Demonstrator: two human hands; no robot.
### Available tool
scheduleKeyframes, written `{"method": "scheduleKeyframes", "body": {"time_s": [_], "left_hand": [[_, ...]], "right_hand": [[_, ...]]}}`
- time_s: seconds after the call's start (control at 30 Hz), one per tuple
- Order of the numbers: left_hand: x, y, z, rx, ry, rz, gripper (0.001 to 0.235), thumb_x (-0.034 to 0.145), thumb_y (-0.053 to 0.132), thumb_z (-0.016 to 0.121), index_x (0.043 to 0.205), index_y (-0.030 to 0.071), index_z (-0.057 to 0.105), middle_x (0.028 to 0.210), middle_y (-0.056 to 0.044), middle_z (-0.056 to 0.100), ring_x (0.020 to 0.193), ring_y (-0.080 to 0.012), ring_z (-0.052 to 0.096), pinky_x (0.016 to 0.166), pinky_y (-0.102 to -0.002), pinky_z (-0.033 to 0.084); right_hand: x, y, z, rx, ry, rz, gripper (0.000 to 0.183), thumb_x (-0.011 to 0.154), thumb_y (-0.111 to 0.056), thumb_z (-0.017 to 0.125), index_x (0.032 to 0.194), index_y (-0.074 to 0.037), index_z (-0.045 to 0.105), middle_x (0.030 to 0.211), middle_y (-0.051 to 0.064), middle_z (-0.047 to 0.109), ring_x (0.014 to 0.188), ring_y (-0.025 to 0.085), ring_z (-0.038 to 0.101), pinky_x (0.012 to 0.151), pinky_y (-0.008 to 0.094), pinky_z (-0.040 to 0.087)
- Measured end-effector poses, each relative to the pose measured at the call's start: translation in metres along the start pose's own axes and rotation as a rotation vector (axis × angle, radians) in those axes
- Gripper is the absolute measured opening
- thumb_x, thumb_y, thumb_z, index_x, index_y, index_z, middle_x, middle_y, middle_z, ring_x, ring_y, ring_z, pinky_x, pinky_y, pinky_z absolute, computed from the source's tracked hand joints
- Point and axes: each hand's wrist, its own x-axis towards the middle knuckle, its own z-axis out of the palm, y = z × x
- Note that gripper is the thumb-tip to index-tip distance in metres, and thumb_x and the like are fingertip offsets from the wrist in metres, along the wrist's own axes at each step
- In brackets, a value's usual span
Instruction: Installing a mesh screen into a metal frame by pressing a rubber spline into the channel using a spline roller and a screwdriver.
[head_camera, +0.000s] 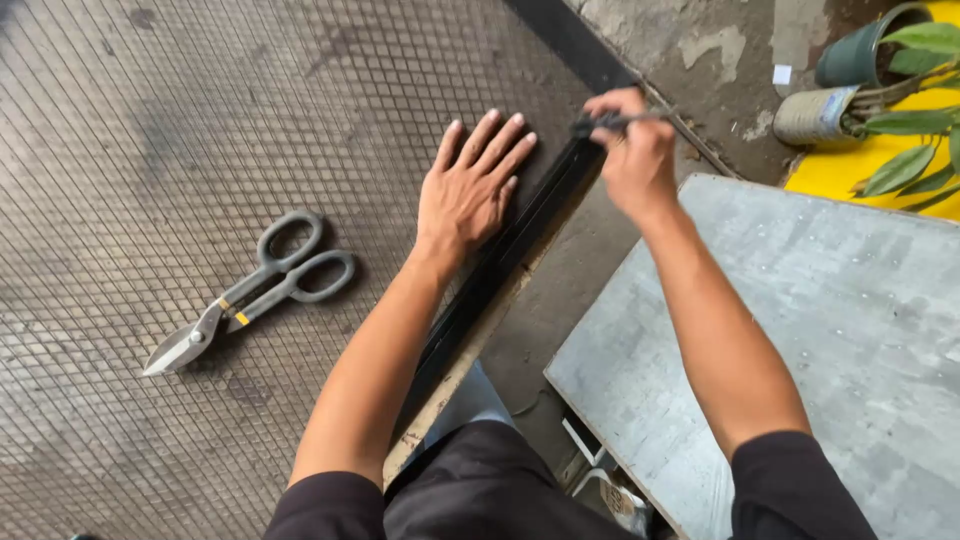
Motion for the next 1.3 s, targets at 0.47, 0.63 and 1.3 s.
{"method": "scheduleKeyframes", "body": {"time_s": [0.47,0.63,1.3], "left_hand": [[0.000,-0.007,0.002,0.026,-0.020,0.027,0.055,0.111,0.038,0.022,0.166,0.036,0.018,0.174,0.007,0.013,0.160,-0.0196,0.009,0.129,-0.051,0.006],[0.001,-0.023,0.003,0.046,0.006,0.052,0.054,0.111,0.040,0.024,0.165,0.037,0.021,0.173,0.007,0.016,0.160,-0.0207,0.011,0.129,-0.051,0.010],[-0.097,-0.049,-0.002,0.003,0.054,0.003,0.050,0.111,0.046,0.027,0.161,0.042,0.031,0.172,0.006,0.023,0.159,-0.0222,0.016,0.128,-0.049,0.013]], "right_hand": [[-0.045,-0.040,0.047,0.155,-0.097,-0.039,0.011,0.095,-0.004,0.070,0.105,-0.007,0.066,0.102,0.013,0.074,0.100,0.038,0.073,0.090,0.045,0.057],[-0.042,-0.023,0.045,0.111,-0.051,-0.141,0.011,0.094,0.002,0.071,0.103,-0.004,0.066,0.104,0.015,0.073,0.100,0.039,0.072,0.090,0.046,0.058],[-0.044,-0.048,0.033,0.081,-0.065,-0.026,0.009,0.103,-0.001,0.063,0.111,-0.003,0.060,0.108,0.017,0.071,0.106,0.040,0.069,0.095,0.046,0.053]]}}
